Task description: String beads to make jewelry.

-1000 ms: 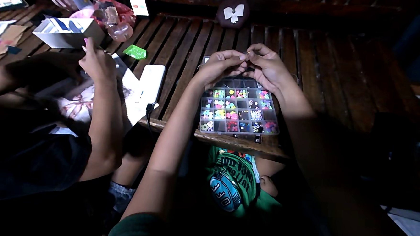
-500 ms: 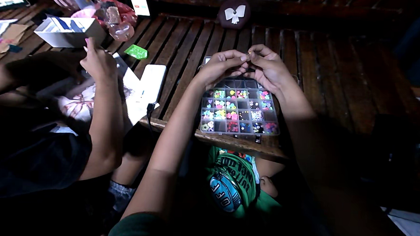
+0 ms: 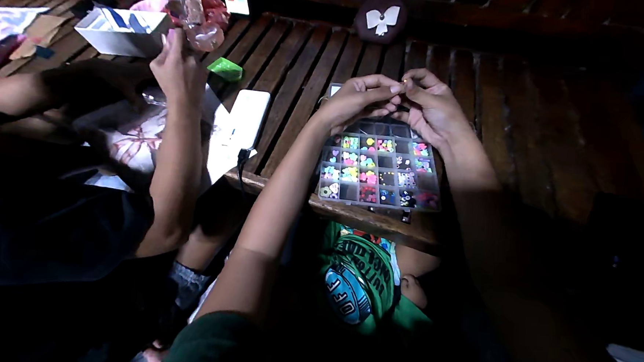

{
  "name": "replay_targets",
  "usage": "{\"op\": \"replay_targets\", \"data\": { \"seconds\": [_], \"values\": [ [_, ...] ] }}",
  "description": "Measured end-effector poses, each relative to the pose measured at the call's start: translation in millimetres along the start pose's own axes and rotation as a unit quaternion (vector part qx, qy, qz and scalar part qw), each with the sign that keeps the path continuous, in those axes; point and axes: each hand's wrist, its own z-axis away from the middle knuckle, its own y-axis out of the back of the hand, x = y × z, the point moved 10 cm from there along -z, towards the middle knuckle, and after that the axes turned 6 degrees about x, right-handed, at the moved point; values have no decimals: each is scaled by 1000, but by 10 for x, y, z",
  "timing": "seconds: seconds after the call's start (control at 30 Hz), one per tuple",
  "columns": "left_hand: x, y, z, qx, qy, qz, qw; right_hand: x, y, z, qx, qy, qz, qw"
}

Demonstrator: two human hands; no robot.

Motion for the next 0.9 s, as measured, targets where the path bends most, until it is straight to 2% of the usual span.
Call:
{"op": "replay_targets", "data": {
  "seconds": [0.9],
  "values": [
    [8, -22, -2, -1, 0, -4, 1000, -48, -5, 14, -14, 9, 6, 1000]
  ]
}}
